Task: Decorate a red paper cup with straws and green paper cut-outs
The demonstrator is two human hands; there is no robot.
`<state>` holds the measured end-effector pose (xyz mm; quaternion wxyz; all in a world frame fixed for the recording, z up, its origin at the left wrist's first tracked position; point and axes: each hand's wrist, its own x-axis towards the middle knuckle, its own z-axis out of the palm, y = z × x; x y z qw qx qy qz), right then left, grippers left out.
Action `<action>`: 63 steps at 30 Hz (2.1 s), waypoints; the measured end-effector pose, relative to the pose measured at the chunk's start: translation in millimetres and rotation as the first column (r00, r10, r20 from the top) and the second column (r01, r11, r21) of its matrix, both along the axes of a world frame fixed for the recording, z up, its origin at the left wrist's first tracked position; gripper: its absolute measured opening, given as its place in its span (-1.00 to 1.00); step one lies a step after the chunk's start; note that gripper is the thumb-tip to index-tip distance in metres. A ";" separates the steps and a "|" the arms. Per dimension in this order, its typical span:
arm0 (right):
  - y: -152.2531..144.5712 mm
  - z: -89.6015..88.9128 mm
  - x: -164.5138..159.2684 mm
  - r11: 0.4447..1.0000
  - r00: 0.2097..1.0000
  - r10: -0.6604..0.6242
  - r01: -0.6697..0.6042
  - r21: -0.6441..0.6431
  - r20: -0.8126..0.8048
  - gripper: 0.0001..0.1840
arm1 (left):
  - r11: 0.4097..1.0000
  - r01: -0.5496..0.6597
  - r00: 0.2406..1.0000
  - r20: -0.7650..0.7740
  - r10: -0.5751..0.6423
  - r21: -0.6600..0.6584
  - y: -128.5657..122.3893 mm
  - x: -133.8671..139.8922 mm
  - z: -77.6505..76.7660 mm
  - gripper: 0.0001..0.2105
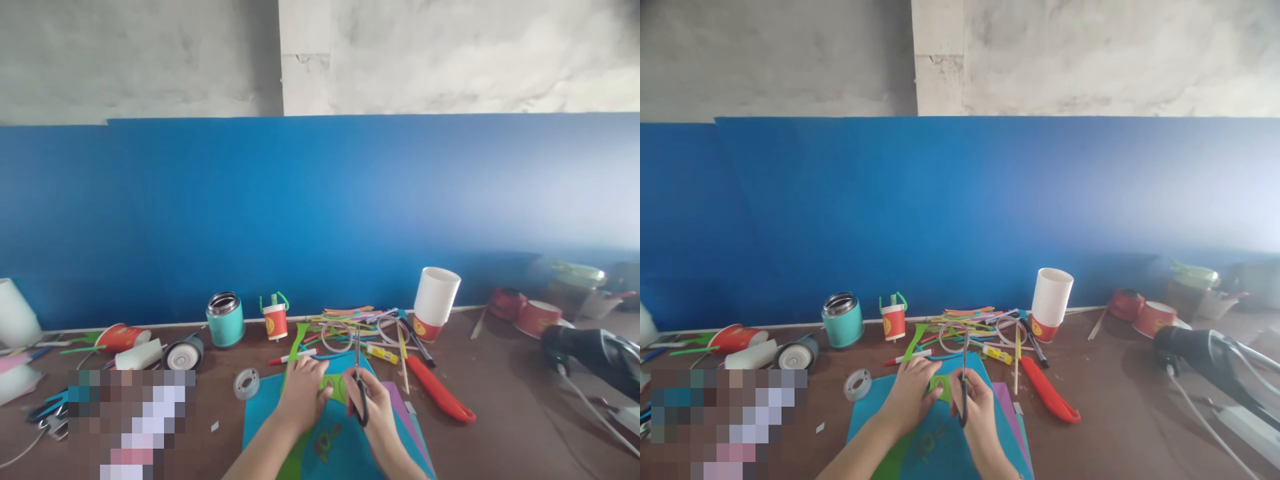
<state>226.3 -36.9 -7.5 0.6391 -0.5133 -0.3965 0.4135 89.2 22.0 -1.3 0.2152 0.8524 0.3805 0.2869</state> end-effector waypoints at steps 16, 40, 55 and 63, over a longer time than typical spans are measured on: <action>-7.6 4.0 -15.2 0.948 0.943 0.316 -0.310 -0.076 0.106 -0.65 | 0.730 0.180 0.169 0.751 0.638 -0.660 14.1 -8.8 35.3 -0.81; -7.3 3.0 -14.5 0.936 0.935 0.350 -0.347 -0.057 0.051 -0.55 | 0.616 0.137 0.406 0.611 0.680 -0.776 -29.3 25.3 12.9 -0.58; -3.7 -1.0 -12.9 0.953 0.950 0.303 -0.301 -0.035 0.082 -0.58 | 0.620 0.153 0.420 0.619 0.664 -0.769 -26.5 24.2 6.8 -0.56; 0.6 -6.8 -15.6 0.958 0.960 0.269 -0.258 -0.129 0.079 -0.60 | 0.628 0.169 0.398 0.635 0.662 -0.760 -21.8 22.5 5.1 -0.60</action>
